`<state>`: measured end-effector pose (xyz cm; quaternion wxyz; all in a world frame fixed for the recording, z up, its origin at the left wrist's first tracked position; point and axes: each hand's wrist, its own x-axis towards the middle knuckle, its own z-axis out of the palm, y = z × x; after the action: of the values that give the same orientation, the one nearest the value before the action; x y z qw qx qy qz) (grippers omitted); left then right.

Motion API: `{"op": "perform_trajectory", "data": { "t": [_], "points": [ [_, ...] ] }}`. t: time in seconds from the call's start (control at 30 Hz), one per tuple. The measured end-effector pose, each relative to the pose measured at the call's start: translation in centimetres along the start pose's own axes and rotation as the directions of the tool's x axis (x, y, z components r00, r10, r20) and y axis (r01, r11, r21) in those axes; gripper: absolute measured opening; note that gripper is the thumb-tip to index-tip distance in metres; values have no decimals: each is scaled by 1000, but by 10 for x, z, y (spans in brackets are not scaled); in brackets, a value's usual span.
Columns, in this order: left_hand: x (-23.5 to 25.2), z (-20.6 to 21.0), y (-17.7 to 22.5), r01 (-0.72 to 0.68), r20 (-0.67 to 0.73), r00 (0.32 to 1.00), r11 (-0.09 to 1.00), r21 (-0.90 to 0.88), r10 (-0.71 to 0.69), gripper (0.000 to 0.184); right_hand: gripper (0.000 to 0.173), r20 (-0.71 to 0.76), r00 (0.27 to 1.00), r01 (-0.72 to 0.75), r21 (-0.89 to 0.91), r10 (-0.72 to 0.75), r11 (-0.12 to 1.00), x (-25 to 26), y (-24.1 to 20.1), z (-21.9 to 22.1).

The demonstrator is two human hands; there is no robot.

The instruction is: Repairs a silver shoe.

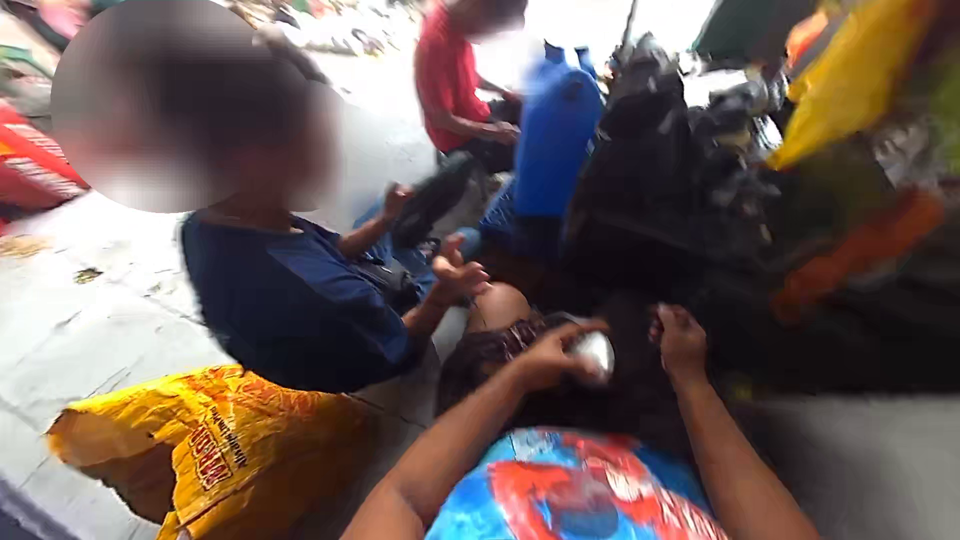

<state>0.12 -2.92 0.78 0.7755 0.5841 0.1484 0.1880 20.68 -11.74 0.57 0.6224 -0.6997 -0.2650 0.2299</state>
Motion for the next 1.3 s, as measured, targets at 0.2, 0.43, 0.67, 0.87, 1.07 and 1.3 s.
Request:
{"op": "perform_trajectory", "data": {
  "t": [0.2,0.43,0.67,0.87,1.07,1.3],
  "points": [
    [-3,-29,-15,-53,-39,998,905,-422,40,83,35,138,990,-9,-87,21,996,-5,11,-34],
    [6,-37,-28,-147,3,983,806,-574,181,72,39,396,894,258,-74,-209,963,-51,-33,-34],
    [4,-41,-27,-162,16,975,763,-626,221,73,37,657,700,300,85,-280,950,-69,-33,-14],
    [4,-46,-28,-159,35,972,763,-627,232,75,40,705,668,214,123,-237,969,-62,-24,0],
    [6,-43,-25,-174,-11,977,772,-611,211,76,42,743,630,205,122,-226,971,-56,-17,6],
    [8,-42,-25,-171,-16,979,770,-614,205,77,42,759,613,204,117,-220,972,-51,-16,7]
  ]
}}
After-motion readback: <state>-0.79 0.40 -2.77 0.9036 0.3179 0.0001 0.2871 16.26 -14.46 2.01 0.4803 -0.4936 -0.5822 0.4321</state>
